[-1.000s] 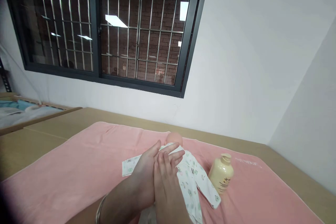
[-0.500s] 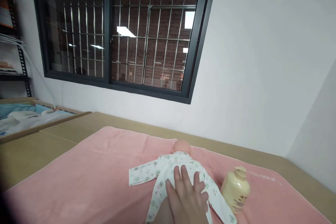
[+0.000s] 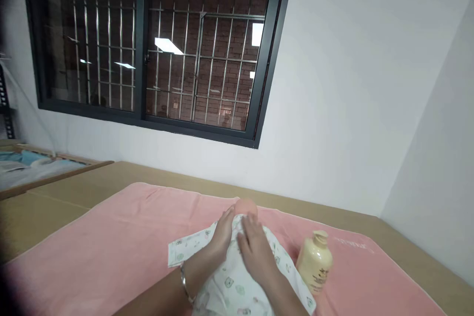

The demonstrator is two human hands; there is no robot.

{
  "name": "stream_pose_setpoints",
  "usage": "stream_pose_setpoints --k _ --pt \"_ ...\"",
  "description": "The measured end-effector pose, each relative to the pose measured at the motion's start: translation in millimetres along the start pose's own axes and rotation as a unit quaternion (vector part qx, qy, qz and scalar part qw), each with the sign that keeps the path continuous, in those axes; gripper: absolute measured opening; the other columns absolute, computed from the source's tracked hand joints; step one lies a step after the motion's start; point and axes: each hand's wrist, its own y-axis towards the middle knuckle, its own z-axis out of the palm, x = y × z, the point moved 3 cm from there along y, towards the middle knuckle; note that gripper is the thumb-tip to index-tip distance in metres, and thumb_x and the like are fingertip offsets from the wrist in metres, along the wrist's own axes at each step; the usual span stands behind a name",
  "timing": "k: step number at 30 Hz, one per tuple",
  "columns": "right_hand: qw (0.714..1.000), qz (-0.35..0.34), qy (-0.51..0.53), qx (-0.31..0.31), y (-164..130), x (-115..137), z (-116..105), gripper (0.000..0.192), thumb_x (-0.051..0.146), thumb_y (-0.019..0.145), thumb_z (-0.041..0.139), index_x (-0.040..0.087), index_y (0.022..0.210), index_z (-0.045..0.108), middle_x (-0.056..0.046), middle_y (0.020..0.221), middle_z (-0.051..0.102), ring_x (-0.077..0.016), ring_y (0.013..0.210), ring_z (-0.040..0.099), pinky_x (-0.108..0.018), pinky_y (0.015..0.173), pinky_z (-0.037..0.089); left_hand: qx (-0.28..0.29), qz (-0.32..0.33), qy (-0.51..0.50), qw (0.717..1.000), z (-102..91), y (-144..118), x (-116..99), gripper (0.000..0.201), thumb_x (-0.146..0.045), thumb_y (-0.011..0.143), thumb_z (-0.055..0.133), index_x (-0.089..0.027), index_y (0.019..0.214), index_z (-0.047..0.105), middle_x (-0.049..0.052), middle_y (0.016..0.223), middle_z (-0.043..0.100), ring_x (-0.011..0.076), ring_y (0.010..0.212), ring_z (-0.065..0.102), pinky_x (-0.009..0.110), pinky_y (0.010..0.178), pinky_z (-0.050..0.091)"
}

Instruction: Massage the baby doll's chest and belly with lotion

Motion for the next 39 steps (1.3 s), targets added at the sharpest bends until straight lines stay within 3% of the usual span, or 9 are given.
stream_pose_setpoints --k 2,5,8,14,20,26,32,34,39 --pt "0.997 -0.020 -0.020 0.074 3 -3 10 0.056 0.048 0.100 0.030 0.022 0.147 0.043 -0.004 0.157 0.033 -0.0228 0.148 0.021 -0.046 0.122 0.014 -0.052 0.059 0.139 0.987 -3.9 14 21 0.047 -0.032 0.097 0.032 -0.019 0.140 0.048 0.004 0.159 0.031 0.0183 0.151 0.008 0.041 0.123 -0.004" --pt "0.993 0.069 -0.067 0.069 3 -9 11 0.061 0.045 0.099 0.027 0.011 0.148 0.040 -0.011 0.155 0.036 -0.0250 0.146 0.026 -0.046 0.121 0.016 -0.082 0.124 0.289 0.946 -7.4 20 45 0.051 -0.034 0.098 0.026 -0.012 0.136 0.052 0.011 0.151 0.045 0.0203 0.148 0.024 0.042 0.124 0.002" --pt "0.979 0.147 -0.131 0.046 -2 -6 10 0.064 0.042 0.098 0.029 0.001 0.146 0.040 -0.020 0.152 0.037 -0.0304 0.145 0.028 -0.048 0.120 0.016 -0.092 0.161 0.301 0.935 -10.0 18 57 0.052 -0.037 0.099 0.022 -0.013 0.130 0.058 0.012 0.144 0.053 0.0208 0.145 0.031 0.044 0.124 0.008" --pt "0.989 -0.066 -0.040 0.123 4 6 7 0.050 0.033 0.099 0.029 0.022 0.144 0.048 -0.005 0.154 0.038 -0.0202 0.146 0.027 -0.045 0.121 0.013 -0.112 0.175 0.284 0.936 -13.1 16 63 0.055 -0.040 0.100 0.019 -0.015 0.129 0.058 0.011 0.142 0.055 0.0202 0.143 0.034 0.045 0.124 0.014" --pt "0.989 0.101 -0.097 0.058 2 -9 7 0.058 0.038 0.097 0.032 0.010 0.147 0.043 -0.016 0.155 0.035 -0.0284 0.146 0.025 -0.048 0.119 0.019 -0.119 0.207 0.293 0.926 -13.1 14 62 0.050 -0.039 0.101 0.022 -0.019 0.124 0.061 0.009 0.139 0.058 0.0205 0.142 0.037 0.048 0.123 0.015" --pt "0.993 -0.037 -0.060 0.091 0 10 16 0.053 0.022 0.093 0.035 0.024 0.146 0.044 -0.004 0.154 0.039 -0.0204 0.146 0.026 -0.046 0.121 0.012 -0.109 0.254 0.336 0.900 -12.5 10 59 0.043 -0.030 0.098 0.030 -0.019 0.128 0.059 0.008 0.138 0.059 0.0226 0.143 0.036 0.053 0.123 0.013" --pt "0.990 0.105 -0.098 -0.006 12 -32 8 0.050 0.038 0.098 0.034 0.010 0.132 0.058 -0.018 0.142 0.052 -0.0290 0.137 0.043 -0.048 0.115 0.030 -0.092 0.278 0.388 0.874 -6.4 7 56 0.041 -0.028 0.093 0.041 -0.017 0.129 0.057 0.010 0.139 0.058 0.0259 0.142 0.037 0.055 0.122 0.016" --pt "0.989 0.069 -0.128 -0.007 7 -25 9 0.048 0.033 0.097 0.036 0.010 0.133 0.058 -0.019 0.141 0.052 -0.0308 0.135 0.044 -0.051 0.113 0.031 -0.084 0.281 0.383 0.876 -6.6 8 57 0.040 -0.030 0.094 0.040 -0.017 0.126 0.060 0.011 0.137 0.059 0.0264 0.140 0.039 0.055 0.121 0.021" --pt "0.986 -0.154 -0.058 0.018 -5 13 5 0.048 0.016 0.093 0.037 0.021 0.136 0.057 -0.010 0.142 0.055 -0.0229 0.134 0.046 -0.045 0.116 0.030 -0.013 0.329 0.347 0.878 -5.8 5 58 0.044 -0.032 0.098 0.031 -0.021 0.129 0.060 0.008 0.139 0.058 0.0221 0.133 0.049 0.050 0.121 0.025"
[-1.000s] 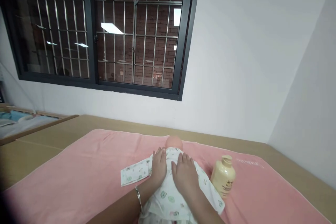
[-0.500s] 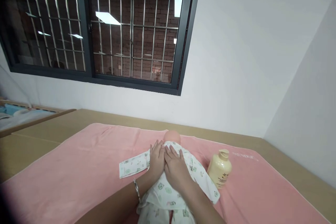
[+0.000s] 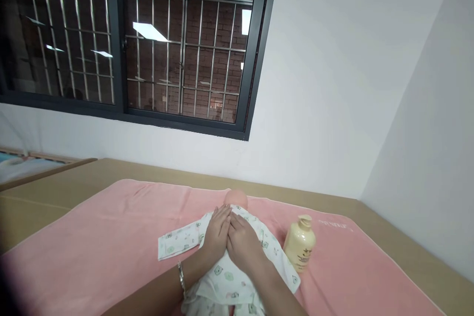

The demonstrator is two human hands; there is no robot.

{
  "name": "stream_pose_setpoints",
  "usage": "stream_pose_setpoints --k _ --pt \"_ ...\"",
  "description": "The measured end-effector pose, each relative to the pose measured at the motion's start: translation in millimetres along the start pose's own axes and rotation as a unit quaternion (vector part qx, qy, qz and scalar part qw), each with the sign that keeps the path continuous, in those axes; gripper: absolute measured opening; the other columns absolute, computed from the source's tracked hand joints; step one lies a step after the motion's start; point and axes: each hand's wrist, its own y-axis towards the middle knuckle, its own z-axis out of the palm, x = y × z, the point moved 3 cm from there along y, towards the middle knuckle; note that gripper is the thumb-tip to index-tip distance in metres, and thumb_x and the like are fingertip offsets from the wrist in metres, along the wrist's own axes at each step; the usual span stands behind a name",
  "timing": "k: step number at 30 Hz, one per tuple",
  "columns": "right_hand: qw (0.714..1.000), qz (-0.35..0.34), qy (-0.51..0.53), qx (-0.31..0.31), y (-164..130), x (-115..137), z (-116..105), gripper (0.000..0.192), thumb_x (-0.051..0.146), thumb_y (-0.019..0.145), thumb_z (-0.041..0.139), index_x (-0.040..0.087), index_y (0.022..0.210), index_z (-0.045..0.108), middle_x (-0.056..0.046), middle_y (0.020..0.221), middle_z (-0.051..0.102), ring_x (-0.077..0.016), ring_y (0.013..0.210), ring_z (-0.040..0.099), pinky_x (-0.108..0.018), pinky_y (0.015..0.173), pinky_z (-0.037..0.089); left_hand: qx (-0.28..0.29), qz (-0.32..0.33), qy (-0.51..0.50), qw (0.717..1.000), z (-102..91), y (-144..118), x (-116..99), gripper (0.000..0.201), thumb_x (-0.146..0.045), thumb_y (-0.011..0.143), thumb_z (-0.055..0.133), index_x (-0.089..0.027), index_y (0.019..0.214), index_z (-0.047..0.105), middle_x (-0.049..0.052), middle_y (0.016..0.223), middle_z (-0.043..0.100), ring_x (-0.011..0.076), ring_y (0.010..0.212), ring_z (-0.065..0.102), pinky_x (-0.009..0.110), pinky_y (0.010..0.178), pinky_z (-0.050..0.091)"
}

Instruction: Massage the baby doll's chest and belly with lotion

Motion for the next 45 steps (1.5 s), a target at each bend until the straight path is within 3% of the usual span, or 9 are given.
stream_pose_setpoints --k 2,5,11,15,21,33,37,41,45 --pt "0.999 0.001 0.050 -0.019 1 -4 -4 0.045 0.022 0.095 0.038 0.023 0.137 0.055 -0.008 0.139 0.057 -0.0214 0.131 0.050 -0.044 0.114 0.034 0.008 0.000 -0.007 1.000 -0.4 0 -1 0.046 -0.035 0.099 0.030 -0.020 0.132 0.058 0.008 0.139 0.058 0.0214 0.132 0.050 0.047 0.120 0.028" --pt "0.991 0.092 0.087 -0.045 0 -28 -3 0.045 0.035 0.098 0.036 0.021 0.136 0.056 -0.010 0.138 0.057 -0.0226 0.130 0.050 -0.044 0.111 0.038 0.022 -0.023 0.017 0.999 0.6 2 -2 0.046 -0.036 0.098 0.032 -0.019 0.132 0.058 0.009 0.139 0.058 0.0232 0.133 0.049 0.047 0.119 0.028" --pt "0.972 0.235 -0.027 0.000 -3 -38 -2 0.044 0.036 0.096 0.036 0.014 0.124 0.062 -0.015 0.132 0.061 -0.0268 0.127 0.052 -0.042 0.111 0.032 0.053 -0.080 0.114 0.989 5.6 3 2 0.050 -0.035 0.091 0.043 -0.014 0.136 0.053 0.014 0.149 0.047 0.0285 0.143 0.035 0.047 0.119 0.024" --pt "0.967 0.237 -0.085 0.043 0 -22 -11 0.040 0.033 0.097 0.031 0.015 0.105 0.066 -0.013 0.108 0.071 -0.0260 0.105 0.063 -0.039 0.104 0.034 0.052 -0.112 0.151 0.981 6.8 2 3 0.055 -0.035 0.088 0.047 -0.012 0.137 0.049 0.017 0.150 0.044 0.0295 0.144 0.033 0.047 0.118 0.023" --pt "0.955 0.274 -0.049 0.105 5 -29 -13 0.038 0.034 0.095 0.033 0.016 0.103 0.065 -0.013 0.109 0.071 -0.0253 0.098 0.064 -0.033 0.083 0.043 0.059 -0.110 0.167 0.978 4.6 5 1 0.048 -0.033 0.086 0.046 -0.013 0.129 0.055 0.016 0.139 0.055 0.0306 0.136 0.043 0.046 0.116 0.025" --pt "0.972 0.217 -0.039 0.079 4 -39 7 0.052 0.029 0.096 0.032 0.007 0.140 0.047 -0.017 0.145 0.049 -0.0256 0.137 0.041 -0.040 0.114 0.024 0.028 -0.054 0.106 0.992 0.5 3 0 0.039 -0.029 0.088 0.048 -0.018 0.123 0.061 0.010 0.125 0.066 0.0268 0.120 0.056 0.044 0.107 0.041" --pt "0.963 0.232 -0.091 0.101 4 -19 -4 0.050 0.028 0.097 0.029 0.006 0.135 0.052 -0.022 0.139 0.054 -0.0292 0.130 0.049 -0.040 0.106 0.035 0.010 -0.023 0.110 0.994 -4.0 -3 -2 0.033 -0.028 0.087 0.049 -0.021 0.115 0.066 0.009 0.120 0.068 0.0267 0.118 0.057 0.045 0.107 0.042" --pt "0.950 0.266 -0.108 0.120 3 -15 -10 0.045 0.032 0.097 0.032 0.011 0.125 0.060 -0.020 0.128 0.062 -0.0301 0.117 0.059 -0.039 0.095 0.043 0.005 -0.045 0.134 0.990 -5.2 -7 0 0.033 -0.031 0.086 0.051 -0.023 0.115 0.066 0.008 0.122 0.067 0.0274 0.120 0.056 0.044 0.108 0.041" --pt "0.958 0.260 -0.071 0.100 4 -30 -3 0.054 0.037 0.097 0.033 0.007 0.137 0.051 -0.020 0.144 0.049 -0.0301 0.135 0.043 -0.041 0.110 0.031 0.026 -0.097 0.193 0.976 -1.1 -3 2 0.049 -0.038 0.089 0.048 -0.013 0.131 0.055 0.016 0.138 0.056 0.0328 0.133 0.045 0.049 0.114 0.032"
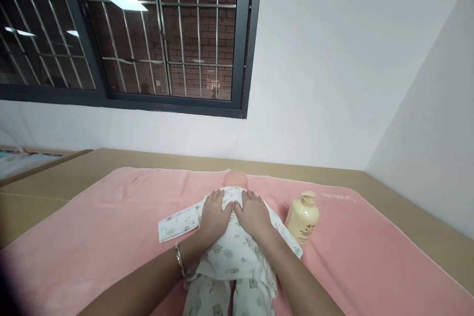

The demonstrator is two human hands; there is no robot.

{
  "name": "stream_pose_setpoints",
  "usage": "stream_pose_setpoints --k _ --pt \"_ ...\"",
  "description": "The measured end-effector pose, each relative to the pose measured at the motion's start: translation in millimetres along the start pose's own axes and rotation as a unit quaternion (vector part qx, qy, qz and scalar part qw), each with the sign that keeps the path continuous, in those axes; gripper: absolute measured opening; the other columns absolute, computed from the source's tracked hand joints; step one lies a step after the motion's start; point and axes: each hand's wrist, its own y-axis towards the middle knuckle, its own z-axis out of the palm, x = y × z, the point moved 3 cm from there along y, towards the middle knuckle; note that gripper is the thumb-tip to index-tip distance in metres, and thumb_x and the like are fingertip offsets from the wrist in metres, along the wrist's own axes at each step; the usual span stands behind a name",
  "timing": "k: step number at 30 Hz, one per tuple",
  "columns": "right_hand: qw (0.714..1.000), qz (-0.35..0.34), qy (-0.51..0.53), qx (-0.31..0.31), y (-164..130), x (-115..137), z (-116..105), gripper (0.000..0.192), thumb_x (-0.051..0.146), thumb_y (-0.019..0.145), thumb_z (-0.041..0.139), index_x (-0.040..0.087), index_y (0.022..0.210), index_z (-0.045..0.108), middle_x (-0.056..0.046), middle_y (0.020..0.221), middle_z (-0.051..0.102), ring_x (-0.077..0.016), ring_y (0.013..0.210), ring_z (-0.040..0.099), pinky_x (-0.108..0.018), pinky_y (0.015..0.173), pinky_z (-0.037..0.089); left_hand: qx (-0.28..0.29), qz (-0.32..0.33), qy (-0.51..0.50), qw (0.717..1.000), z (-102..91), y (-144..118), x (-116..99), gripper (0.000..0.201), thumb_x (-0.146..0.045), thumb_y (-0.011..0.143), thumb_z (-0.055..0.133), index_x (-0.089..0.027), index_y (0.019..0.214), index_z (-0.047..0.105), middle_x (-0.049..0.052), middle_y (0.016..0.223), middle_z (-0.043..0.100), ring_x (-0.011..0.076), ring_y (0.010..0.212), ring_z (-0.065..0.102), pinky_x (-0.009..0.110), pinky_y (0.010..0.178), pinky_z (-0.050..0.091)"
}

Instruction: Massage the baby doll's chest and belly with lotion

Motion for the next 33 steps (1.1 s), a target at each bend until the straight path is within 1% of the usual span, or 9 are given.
stream_pose_setpoints --k 3,7,11,15,18,21,25,29,33 --pt "1.000 -0.008 0.016 -0.010 3 -3 6 0.056 0.035 0.097 0.031 0.005 0.143 0.045 -0.020 0.149 0.043 -0.0296 0.140 0.037 -0.042 0.115 0.024 0.017 0.030 0.019 0.999 -0.1 3 -5 0.048 -0.034 0.092 0.044 -0.010 0.132 0.054 0.017 0.138 0.055 0.0331 0.133 0.044 0.050 0.114 0.029" --pt "1.000 -0.015 -0.003 -0.018 -7 8 1 0.053 0.029 0.097 0.029 0.005 0.140 0.048 -0.021 0.143 0.050 -0.0299 0.136 0.043 -0.042 0.113 0.025 0.012 0.093 -0.013 0.996 -7.0 0 -10 0.038 -0.026 0.091 0.042 -0.018 0.124 0.059 0.011 0.128 0.063 0.0277 0.122 0.053 0.044 0.108 0.037" --pt "1.000 0.000 -0.029 -0.007 -16 13 -9 0.048 0.031 0.097 0.033 0.008 0.132 0.057 -0.022 0.129 0.061 -0.0311 0.124 0.054 -0.041 0.107 0.033 -0.001 0.067 -0.009 0.998 -11.2 -3 -9 0.031 -0.027 0.088 0.046 -0.021 0.113 0.064 0.009 0.115 0.067 0.0280 0.112 0.058 0.044 0.101 0.042" --pt "1.000 0.005 0.017 0.009 -7 0 -4 0.050 0.038 0.096 0.035 0.012 0.135 0.055 -0.017 0.140 0.054 -0.0283 0.133 0.046 -0.039 0.110 0.032 -0.003 0.017 0.002 1.000 -6.6 1 -6 0.036 -0.032 0.087 0.049 -0.018 0.118 0.062 0.012 0.118 0.065 0.0306 0.116 0.055 0.046 0.103 0.040" --pt "0.999 -0.009 0.030 -0.008 2 -9 6 0.054 0.035 0.097 0.033 0.009 0.141 0.048 -0.016 0.149 0.045 -0.0265 0.140 0.037 -0.040 0.115 0.025 -0.005 0.043 -0.027 0.999 -1.8 3 -5 0.039 -0.031 0.089 0.048 -0.018 0.124 0.060 0.012 0.125 0.063 0.0300 0.121 0.053 0.047 0.108 0.036" --pt "0.999 -0.019 0.018 -0.026 2 -6 10 0.052 0.031 0.096 0.031 0.009 0.140 0.049 -0.015 0.148 0.046 -0.0264 0.139 0.038 -0.041 0.115 0.024 -0.020 0.085 -0.074 0.993 -1.2 1 -4 0.035 -0.028 0.089 0.048 -0.020 0.121 0.062 0.009 0.123 0.065 0.0273 0.119 0.054 0.046 0.109 0.038" --pt "0.999 -0.001 -0.030 -0.029 -9 10 -2 0.045 0.030 0.096 0.031 0.010 0.123 0.062 -0.018 0.127 0.063 -0.0289 0.122 0.055 -0.038 0.102 0.038 -0.038 0.097 -0.126 0.986 -4.9 -2 -2 0.026 -0.027 0.088 0.050 -0.023 0.108 0.066 0.007 0.114 0.069 0.0245 0.112 0.059 0.042 0.103 0.044" --pt "0.997 0.054 -0.050 -0.004 -11 10 -12 0.043 0.035 0.096 0.032 0.014 0.098 0.069 -0.017 0.100 0.072 -0.0285 0.095 0.066 -0.036 0.082 0.045 -0.018 0.033 -0.077 0.996 -3.1 1 -1 0.033 -0.032 0.087 0.051 -0.020 0.116 0.063 0.010 0.120 0.066 0.0279 0.116 0.057 0.046 0.105 0.042" --pt "1.000 -0.007 0.000 -0.020 1 -1 -6 0.044 0.031 0.096 0.033 0.011 0.123 0.061 -0.016 0.131 0.061 -0.0263 0.121 0.055 -0.035 0.099 0.038 -0.005 0.024 -0.026 0.999 2.0 2 -3 0.043 -0.034 0.092 0.046 -0.014 0.129 0.055 0.014 0.133 0.059 0.0316 0.129 0.047 0.054 0.114 0.028"
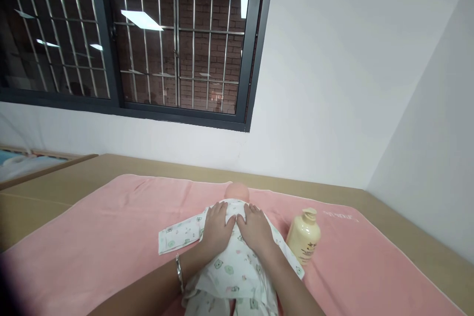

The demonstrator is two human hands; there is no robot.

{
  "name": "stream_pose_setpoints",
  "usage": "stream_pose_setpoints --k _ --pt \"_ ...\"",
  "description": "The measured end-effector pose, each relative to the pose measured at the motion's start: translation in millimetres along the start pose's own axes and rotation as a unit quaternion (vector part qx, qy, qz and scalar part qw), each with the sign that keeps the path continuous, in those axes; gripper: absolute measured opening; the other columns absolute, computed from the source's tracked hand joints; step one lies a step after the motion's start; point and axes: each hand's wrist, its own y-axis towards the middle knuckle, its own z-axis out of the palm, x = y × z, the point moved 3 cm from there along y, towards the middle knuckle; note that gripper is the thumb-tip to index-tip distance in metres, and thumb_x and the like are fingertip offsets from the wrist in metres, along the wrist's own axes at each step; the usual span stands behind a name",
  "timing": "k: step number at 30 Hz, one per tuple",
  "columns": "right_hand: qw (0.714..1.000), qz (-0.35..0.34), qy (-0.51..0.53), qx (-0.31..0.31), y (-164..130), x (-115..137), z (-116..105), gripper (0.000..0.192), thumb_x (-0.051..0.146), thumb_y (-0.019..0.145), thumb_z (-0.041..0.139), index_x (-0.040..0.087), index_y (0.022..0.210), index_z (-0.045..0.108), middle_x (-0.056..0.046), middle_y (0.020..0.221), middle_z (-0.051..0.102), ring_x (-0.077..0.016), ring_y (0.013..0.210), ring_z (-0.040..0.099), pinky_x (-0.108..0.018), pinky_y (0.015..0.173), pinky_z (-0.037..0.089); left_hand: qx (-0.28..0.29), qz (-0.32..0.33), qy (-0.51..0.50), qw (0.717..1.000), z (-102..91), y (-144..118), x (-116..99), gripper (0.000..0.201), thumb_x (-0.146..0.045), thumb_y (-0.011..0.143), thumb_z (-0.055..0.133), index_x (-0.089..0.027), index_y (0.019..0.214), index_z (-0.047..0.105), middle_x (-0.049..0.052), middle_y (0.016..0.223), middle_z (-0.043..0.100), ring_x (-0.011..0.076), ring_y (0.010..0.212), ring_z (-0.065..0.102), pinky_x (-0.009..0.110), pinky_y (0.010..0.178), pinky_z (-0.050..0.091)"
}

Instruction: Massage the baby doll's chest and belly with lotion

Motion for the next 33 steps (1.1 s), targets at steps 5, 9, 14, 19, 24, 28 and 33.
stream_pose_setpoints --k 5,9,14,19,24,28,33 --pt "1.000 -0.018 -0.007 -0.002 -2 8 5 0.044 0.020 0.093 0.033 0.008 0.129 0.057 -0.017 0.134 0.059 -0.0255 0.126 0.051 -0.035 0.106 0.030 -0.029 0.085 -0.051 0.995 -1.7 -7 -3 0.031 -0.023 0.093 0.041 -0.018 0.116 0.061 0.009 0.122 0.065 0.0252 0.117 0.055 0.046 0.106 0.039" --pt "0.998 -0.003 -0.057 0.006 -14 23 -4 0.036 0.019 0.094 0.034 0.011 0.108 0.066 -0.017 0.113 0.068 -0.0262 0.108 0.061 -0.032 0.092 0.038 -0.054 0.082 -0.051 0.994 -7.0 -11 -3 0.024 -0.021 0.091 0.042 -0.020 0.103 0.063 0.008 0.107 0.067 0.0246 0.105 0.059 0.043 0.096 0.045" --pt "0.999 0.031 -0.019 0.037 -7 10 -10 0.033 0.030 0.094 0.037 0.015 0.098 0.066 -0.014 0.106 0.070 -0.0246 0.095 0.064 -0.030 0.078 0.040 -0.024 0.006 -0.001 1.000 -7.3 -6 -4 0.029 -0.029 0.089 0.046 -0.018 0.113 0.059 0.010 0.111 0.064 0.0278 0.110 0.056 0.044 0.097 0.042" --pt "1.000 -0.003 -0.006 0.015 3 0 2 0.034 0.029 0.095 0.033 0.013 0.104 0.061 -0.015 0.114 0.067 -0.0240 0.102 0.061 -0.031 0.085 0.036 0.009 -0.004 0.006 1.000 -6.5 -2 -7 0.037 -0.031 0.091 0.044 -0.016 0.123 0.054 0.012 0.120 0.063 0.0275 0.118 0.053 0.044 0.105 0.035" --pt "1.000 -0.008 -0.010 0.003 1 0 6 0.035 0.030 0.096 0.031 0.014 0.105 0.060 -0.015 0.114 0.067 -0.0242 0.101 0.060 -0.031 0.085 0.035 0.010 0.001 0.007 1.000 -7.0 -1 -7 0.033 -0.032 0.091 0.044 -0.019 0.119 0.056 0.010 0.116 0.064 0.0266 0.115 0.055 0.043 0.103 0.036" --pt "1.000 -0.008 -0.020 0.004 0 1 5 0.036 0.030 0.097 0.029 0.014 0.105 0.060 -0.015 0.116 0.067 -0.0238 0.101 0.060 -0.031 0.086 0.035 0.001 0.006 0.011 1.000 -6.1 0 -7 0.032 -0.032 0.091 0.045 -0.018 0.118 0.056 0.010 0.116 0.064 0.0270 0.114 0.055 0.044 0.103 0.037" --pt "0.999 -0.001 -0.029 0.021 -2 2 4 0.037 0.029 0.098 0.028 0.013 0.109 0.059 -0.015 0.117 0.066 -0.0246 0.104 0.060 -0.032 0.087 0.035 0.007 0.007 0.013 1.000 -8.4 -1 -9 0.033 -0.033 0.092 0.044 -0.018 0.118 0.057 0.010 0.116 0.064 0.0270 0.114 0.055 0.043 0.102 0.038"
